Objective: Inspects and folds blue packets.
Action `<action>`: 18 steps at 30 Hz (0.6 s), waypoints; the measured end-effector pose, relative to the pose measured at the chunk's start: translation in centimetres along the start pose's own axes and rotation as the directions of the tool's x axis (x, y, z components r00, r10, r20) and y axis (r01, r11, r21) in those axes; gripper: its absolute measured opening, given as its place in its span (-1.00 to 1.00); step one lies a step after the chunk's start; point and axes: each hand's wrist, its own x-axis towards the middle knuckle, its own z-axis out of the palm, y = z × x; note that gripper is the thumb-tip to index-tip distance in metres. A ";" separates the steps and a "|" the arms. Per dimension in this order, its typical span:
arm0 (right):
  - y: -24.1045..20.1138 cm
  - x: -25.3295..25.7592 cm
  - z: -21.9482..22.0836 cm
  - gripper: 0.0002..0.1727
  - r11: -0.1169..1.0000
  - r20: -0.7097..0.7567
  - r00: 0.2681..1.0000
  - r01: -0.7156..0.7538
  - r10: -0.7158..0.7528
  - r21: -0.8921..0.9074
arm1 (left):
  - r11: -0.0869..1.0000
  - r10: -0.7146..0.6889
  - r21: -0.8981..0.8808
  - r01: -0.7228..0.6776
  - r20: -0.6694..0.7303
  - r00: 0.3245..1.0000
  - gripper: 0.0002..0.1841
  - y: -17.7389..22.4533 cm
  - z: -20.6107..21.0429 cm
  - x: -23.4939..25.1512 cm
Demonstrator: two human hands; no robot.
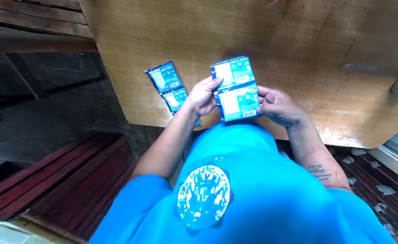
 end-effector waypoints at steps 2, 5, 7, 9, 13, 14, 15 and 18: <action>0.0 0.0 0.0 -0.36 1.000 0.002 1.000 -0.006 0.006 -0.007 | 1.000 0.004 0.003 -0.004 0.000 1.000 -0.71 0.1 0.1 0.0; 0.0 0.1 -0.1 -0.37 1.000 0.004 1.000 -0.009 0.009 -0.008 | 1.000 0.000 0.003 0.000 -0.006 1.000 -0.71 0.1 0.1 0.0; 0.1 0.1 -0.1 -0.38 1.000 0.006 1.000 -0.006 0.006 -0.003 | 1.000 0.003 0.002 -0.003 -0.003 1.000 -0.71 0.1 0.0 0.0; 0.1 0.1 0.0 -0.37 1.000 0.002 1.000 -0.011 0.011 -0.002 | 1.000 0.006 -0.001 -0.006 -0.003 1.000 -0.72 0.0 0.0 0.0; 0.1 0.1 0.1 -0.38 1.000 -0.012 1.000 -0.023 0.023 0.009 | 1.000 0.003 -0.004 -0.003 -0.003 1.000 -0.71 0.0 0.1 -0.1; 0.1 0.1 0.0 -0.38 1.000 -0.011 1.000 -0.021 0.021 0.010 | 1.000 0.003 -0.004 -0.003 -0.006 1.000 -0.72 0.1 0.1 -0.1; 0.1 0.1 0.0 -0.38 1.000 -0.010 1.000 -0.019 0.020 0.010 | 1.000 0.002 -0.004 -0.002 -0.010 1.000 -0.72 0.1 0.1 -0.1; 0.1 0.1 0.1 -0.38 1.000 -0.015 1.000 -0.014 0.014 -0.002 | 1.000 0.000 -0.001 0.000 -0.015 1.000 -0.72 0.1 0.1 -0.1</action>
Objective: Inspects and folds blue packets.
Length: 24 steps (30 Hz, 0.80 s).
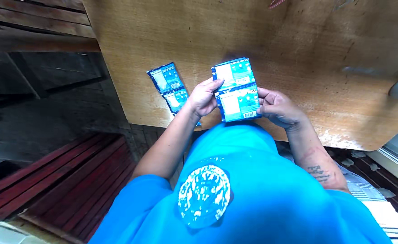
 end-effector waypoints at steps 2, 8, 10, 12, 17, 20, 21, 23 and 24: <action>0.0 0.0 0.0 -0.36 1.000 0.004 1.000 -0.004 0.004 0.006 | 1.000 0.004 -0.005 -0.004 0.003 1.000 -0.71 0.0 -0.1 0.1; 0.1 0.1 -0.1 -0.36 1.000 0.012 1.000 -0.008 0.008 0.029 | 1.000 0.010 -0.006 -0.010 0.007 1.000 -0.71 -0.1 -0.2 0.1; 0.1 0.1 -0.1 -0.36 0.999 0.016 1.000 -0.003 0.002 0.033 | 1.000 0.010 -0.011 -0.010 0.008 1.000 -0.72 -0.2 -0.3 0.2; 0.1 0.1 0.0 -0.36 0.999 0.015 1.000 -0.006 0.006 0.032 | 1.000 0.013 -0.010 -0.013 0.009 1.000 -0.72 -0.2 -0.3 0.3; 0.2 0.1 -0.1 -0.37 0.999 0.004 1.000 -0.008 0.008 0.033 | 1.000 0.009 -0.016 -0.009 0.014 1.000 -0.72 -0.2 -0.4 0.3; 0.1 0.1 0.0 -0.37 1.000 0.010 1.000 -0.011 0.011 0.026 | 1.000 0.008 -0.014 -0.008 0.007 1.000 -0.72 -0.3 -0.4 0.3; 0.0 0.1 0.0 -0.37 1.000 0.011 1.000 -0.012 0.011 0.023 | 1.000 0.008 -0.014 -0.008 0.007 1.000 -0.73 -0.3 -0.4 0.4; 0.1 0.1 0.0 -0.36 1.000 0.012 1.000 -0.008 0.007 0.022 | 1.000 0.011 -0.014 -0.011 0.011 1.000 -0.72 -0.3 -0.5 0.4; 0.1 0.2 0.0 -0.36 1.000 0.012 1.000 -0.006 0.005 0.020 | 1.000 0.014 -0.015 -0.013 0.009 1.000 -0.72 -0.2 -0.4 0.3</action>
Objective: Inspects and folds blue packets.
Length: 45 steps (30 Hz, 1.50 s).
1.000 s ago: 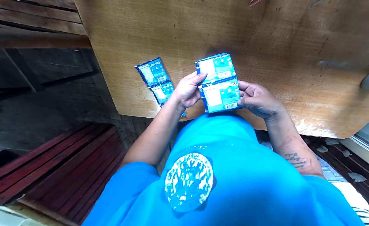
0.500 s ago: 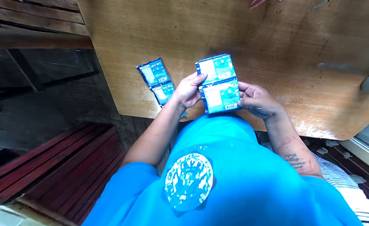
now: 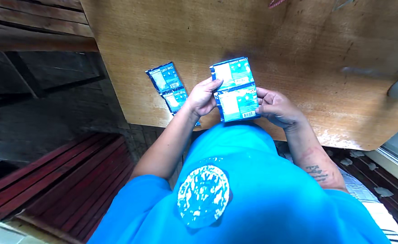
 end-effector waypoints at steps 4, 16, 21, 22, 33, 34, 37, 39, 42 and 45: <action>0.0 0.0 0.0 -0.37 1.000 -0.005 1.000 -0.004 0.004 0.000 | 1.000 0.001 0.006 -0.001 -0.004 1.000 -0.73 0.0 0.2 -0.1; -0.1 -0.1 0.2 -0.38 1.000 -0.011 1.000 -0.001 0.001 -0.008 | 1.000 -0.008 0.007 0.008 -0.015 1.000 -0.73 0.1 0.2 -0.2; -0.1 -0.1 0.2 -0.40 1.000 -0.008 1.000 0.006 -0.006 -0.011 | 1.000 -0.010 -0.001 0.010 -0.012 1.000 -0.72 0.1 0.2 -0.2; -0.1 -0.1 0.2 -0.39 1.000 -0.009 1.000 0.006 -0.006 -0.010 | 1.000 -0.009 0.001 0.009 -0.012 1.000 -0.72 0.1 0.2 -0.2; -0.3 0.0 0.2 -0.38 1.000 -0.011 1.000 -0.005 0.005 -0.018 | 1.000 -0.013 -0.003 0.013 -0.009 1.000 -0.72 0.1 0.2 -0.1; -0.3 0.0 0.2 -0.37 1.000 -0.010 1.000 -0.006 0.006 -0.012 | 1.000 -0.015 -0.003 0.015 -0.010 1.000 -0.72 0.1 0.2 -0.1; -0.3 -0.1 0.2 -0.37 1.000 -0.010 1.000 -0.005 0.005 -0.005 | 1.000 -0.013 -0.005 0.013 -0.004 1.000 -0.72 0.2 0.2 -0.2; -0.3 -0.1 0.3 -0.38 1.000 -0.011 1.000 -0.004 0.004 -0.009 | 1.000 -0.010 -0.007 0.010 0.003 1.000 -0.72 0.1 0.1 -0.2; -0.3 -0.1 0.3 -0.38 1.000 -0.015 1.000 -0.007 0.007 -0.006 | 1.000 -0.010 -0.008 0.010 0.000 1.000 -0.72 0.1 0.1 -0.2; -0.1 -0.1 0.3 -0.37 1.000 -0.012 1.000 -0.005 0.005 -0.004 | 1.000 -0.011 -0.009 0.011 -0.002 1.000 -0.73 0.0 0.1 -0.2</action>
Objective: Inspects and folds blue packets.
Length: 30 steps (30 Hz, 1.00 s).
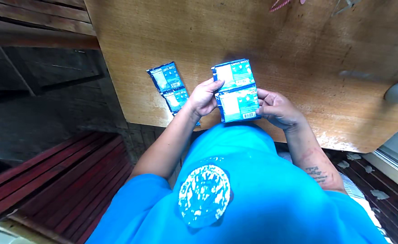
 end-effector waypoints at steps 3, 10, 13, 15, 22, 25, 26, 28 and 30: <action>0.0 0.0 0.0 -0.38 1.000 0.001 1.000 0.004 -0.004 0.002 | 1.000 -0.002 0.005 0.002 -0.004 1.000 -0.73 0.0 0.0 0.0; 0.2 0.0 0.1 -0.38 1.000 -0.001 1.000 0.004 -0.004 -0.008 | 1.000 0.001 0.002 -0.001 0.007 1.000 -0.72 -0.1 -0.1 0.0; 0.2 0.1 0.0 -0.38 1.000 -0.005 1.000 0.001 -0.001 -0.005 | 1.000 0.002 0.004 -0.002 0.013 1.000 -0.72 -0.1 -0.2 0.1; 0.2 0.1 0.0 -0.38 1.000 -0.004 1.000 0.000 0.000 -0.005 | 1.000 0.002 0.009 -0.002 0.011 1.000 -0.72 -0.1 -0.2 0.1; 0.1 0.1 0.1 -0.38 1.000 0.003 1.000 -0.003 0.003 -0.003 | 1.000 0.005 0.005 -0.005 0.001 1.000 -0.72 -0.1 -0.3 0.1; 0.0 0.1 0.1 -0.38 1.000 -0.001 1.000 -0.006 0.006 -0.016 | 1.000 -0.002 0.012 0.002 0.002 1.000 -0.72 -0.1 -0.4 0.2; 0.1 0.1 0.0 -0.38 1.000 0.001 1.000 -0.003 0.003 -0.017 | 1.000 -0.004 0.010 0.004 0.003 1.000 -0.72 -0.1 -0.4 0.2; 0.1 0.2 0.0 -0.37 1.000 0.000 1.000 -0.005 0.005 -0.021 | 1.000 -0.004 0.007 0.004 -0.001 1.000 -0.72 -0.1 -0.4 0.2; 0.0 0.1 0.0 -0.35 1.000 -0.006 1.000 -0.012 0.012 -0.019 | 1.000 -0.004 0.010 0.004 -0.008 1.000 -0.72 -0.1 -0.3 0.2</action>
